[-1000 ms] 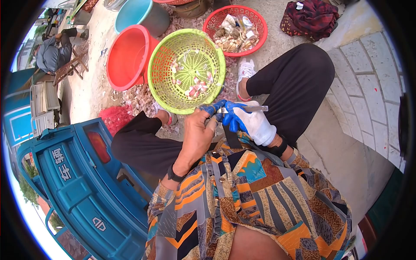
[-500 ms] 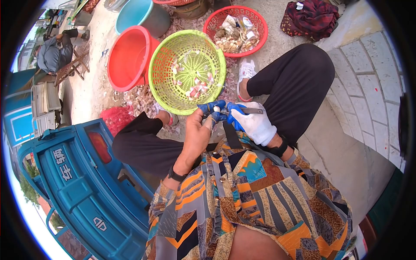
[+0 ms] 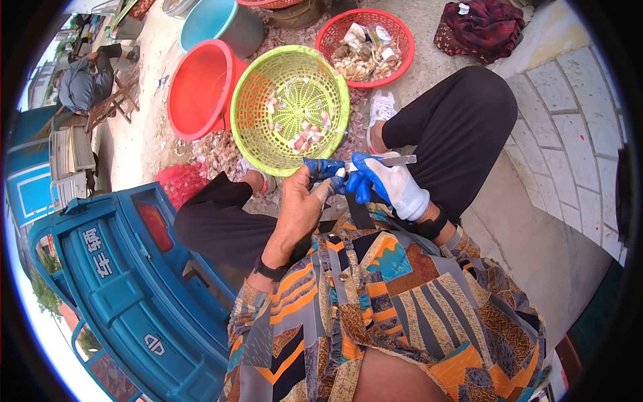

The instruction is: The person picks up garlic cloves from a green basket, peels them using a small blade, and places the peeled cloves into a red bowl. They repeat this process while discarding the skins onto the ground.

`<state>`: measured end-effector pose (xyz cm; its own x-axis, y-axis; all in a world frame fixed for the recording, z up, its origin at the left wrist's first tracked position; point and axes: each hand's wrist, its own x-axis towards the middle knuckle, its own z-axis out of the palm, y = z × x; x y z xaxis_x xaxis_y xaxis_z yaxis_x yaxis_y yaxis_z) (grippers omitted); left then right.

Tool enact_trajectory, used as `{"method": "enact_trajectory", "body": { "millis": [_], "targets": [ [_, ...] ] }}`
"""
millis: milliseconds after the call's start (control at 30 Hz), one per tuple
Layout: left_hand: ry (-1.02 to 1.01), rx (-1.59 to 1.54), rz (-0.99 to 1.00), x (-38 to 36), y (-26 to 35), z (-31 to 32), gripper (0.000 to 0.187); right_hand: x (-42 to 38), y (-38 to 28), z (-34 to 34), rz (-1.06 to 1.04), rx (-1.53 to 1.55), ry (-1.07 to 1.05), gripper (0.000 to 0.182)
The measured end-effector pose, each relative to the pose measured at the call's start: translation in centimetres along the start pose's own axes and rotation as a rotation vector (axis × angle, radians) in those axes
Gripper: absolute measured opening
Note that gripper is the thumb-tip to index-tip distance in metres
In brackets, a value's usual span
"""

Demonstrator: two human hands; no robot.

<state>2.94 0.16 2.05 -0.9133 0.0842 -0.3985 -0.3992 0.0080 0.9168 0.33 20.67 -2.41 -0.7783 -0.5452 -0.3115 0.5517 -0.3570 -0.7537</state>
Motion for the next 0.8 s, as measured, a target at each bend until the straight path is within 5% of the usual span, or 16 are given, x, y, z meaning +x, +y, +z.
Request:
{"method": "enact_trajectory", "body": {
  "millis": [233, 800],
  "targets": [
    [-0.073, 0.250, 0.077, 0.0, 0.2, -0.8, 0.012, -0.1, -0.6, 0.5, 0.140, 0.082, -0.007, 0.038],
    [-0.115, 0.013, -0.041, 0.2, 0.2, -0.8, 0.014, -0.6, -0.8, 0.3, 0.110, 0.052, -0.034, 0.039]
  ]
}}
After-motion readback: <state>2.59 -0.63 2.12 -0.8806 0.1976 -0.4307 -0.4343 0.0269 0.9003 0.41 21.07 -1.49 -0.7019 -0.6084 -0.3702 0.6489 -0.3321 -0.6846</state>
